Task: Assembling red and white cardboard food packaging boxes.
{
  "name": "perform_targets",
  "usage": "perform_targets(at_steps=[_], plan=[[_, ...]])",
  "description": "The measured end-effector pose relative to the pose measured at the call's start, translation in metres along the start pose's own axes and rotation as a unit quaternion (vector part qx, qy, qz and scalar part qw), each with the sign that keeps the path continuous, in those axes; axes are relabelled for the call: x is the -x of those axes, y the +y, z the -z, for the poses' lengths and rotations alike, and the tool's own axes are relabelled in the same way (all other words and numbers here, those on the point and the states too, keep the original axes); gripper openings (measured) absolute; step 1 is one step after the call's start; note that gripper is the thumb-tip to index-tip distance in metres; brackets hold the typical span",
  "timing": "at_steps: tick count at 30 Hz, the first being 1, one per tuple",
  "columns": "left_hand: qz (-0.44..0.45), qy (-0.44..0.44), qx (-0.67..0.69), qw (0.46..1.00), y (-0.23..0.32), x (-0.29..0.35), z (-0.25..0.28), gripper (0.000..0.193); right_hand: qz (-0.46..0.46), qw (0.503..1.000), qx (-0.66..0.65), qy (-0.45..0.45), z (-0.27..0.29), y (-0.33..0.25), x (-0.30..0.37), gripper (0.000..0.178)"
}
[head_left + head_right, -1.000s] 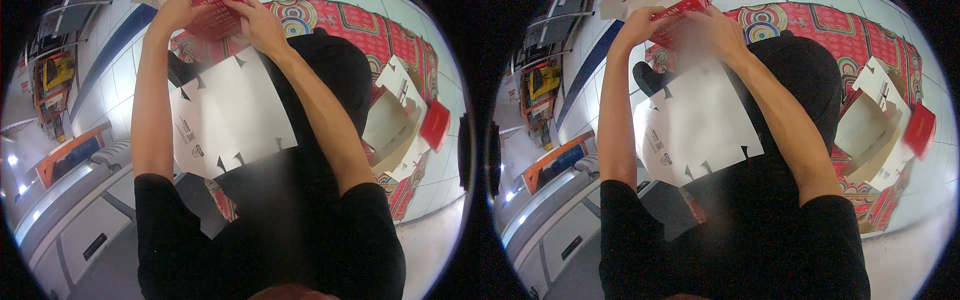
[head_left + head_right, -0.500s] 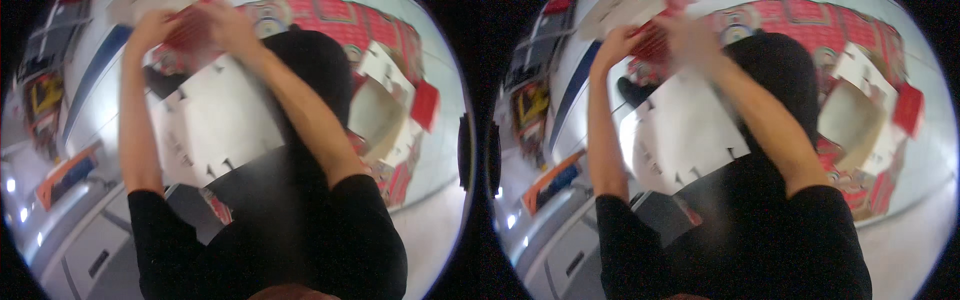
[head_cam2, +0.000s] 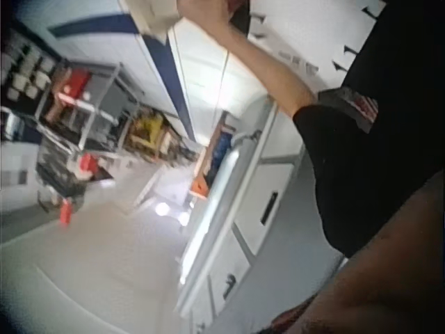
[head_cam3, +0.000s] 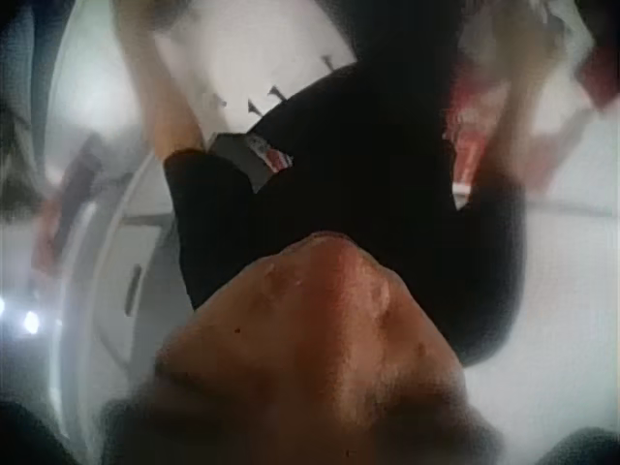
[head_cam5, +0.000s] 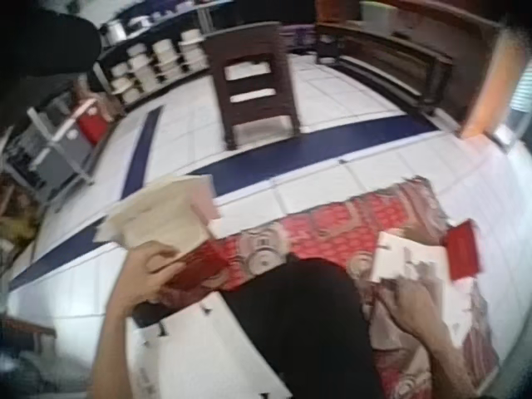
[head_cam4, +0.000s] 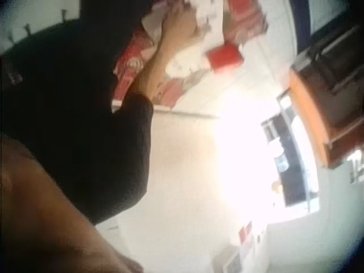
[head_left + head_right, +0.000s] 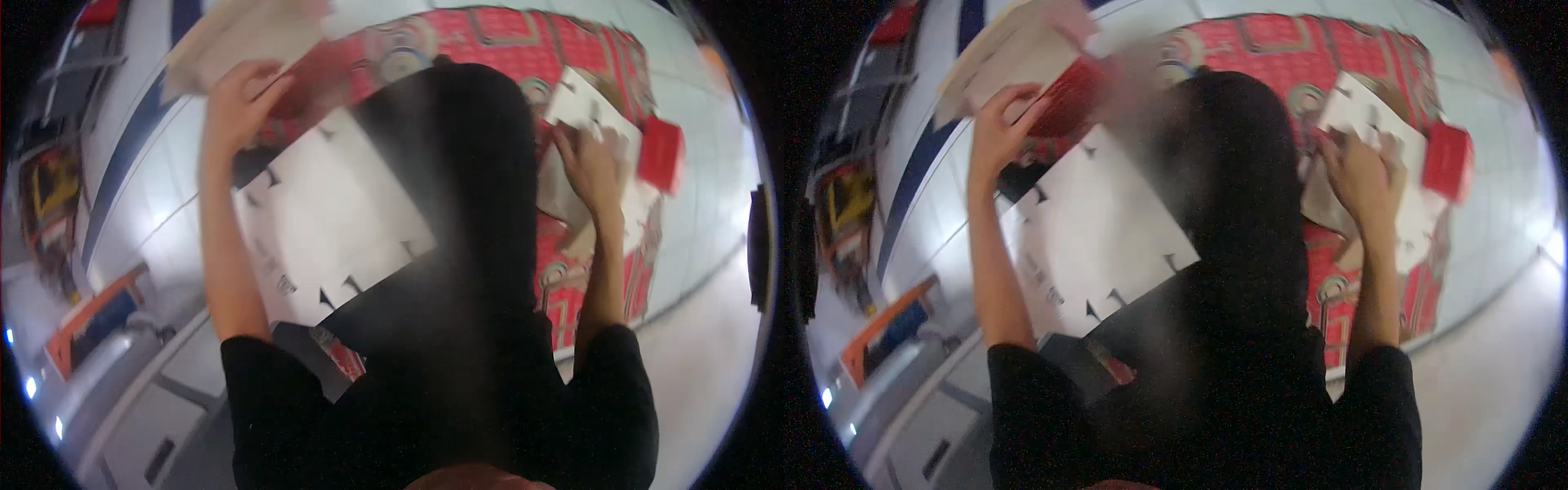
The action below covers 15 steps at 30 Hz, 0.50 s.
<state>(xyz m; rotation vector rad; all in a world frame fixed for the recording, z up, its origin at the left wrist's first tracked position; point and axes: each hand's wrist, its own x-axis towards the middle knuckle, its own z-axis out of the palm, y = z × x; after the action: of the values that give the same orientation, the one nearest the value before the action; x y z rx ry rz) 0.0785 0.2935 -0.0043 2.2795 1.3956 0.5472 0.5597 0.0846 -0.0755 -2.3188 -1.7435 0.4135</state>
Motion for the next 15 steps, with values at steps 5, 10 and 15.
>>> perform_targets(at_steps=[5,10,15], plan=[[0.072,0.229,0.075,0.968,-0.018,0.018,0.000,0.031,-0.089,0.989,-0.011,-0.118,-0.064,0.057,0.022,0.047],[0.216,0.324,0.075,0.918,-0.064,0.029,-0.005,0.066,0.061,0.994,0.094,-0.014,-0.074,0.063,0.031,0.043],[0.300,0.219,0.202,0.906,-0.071,0.034,0.002,0.063,-0.019,0.979,0.133,-0.156,0.040,-0.007,0.026,0.035]])
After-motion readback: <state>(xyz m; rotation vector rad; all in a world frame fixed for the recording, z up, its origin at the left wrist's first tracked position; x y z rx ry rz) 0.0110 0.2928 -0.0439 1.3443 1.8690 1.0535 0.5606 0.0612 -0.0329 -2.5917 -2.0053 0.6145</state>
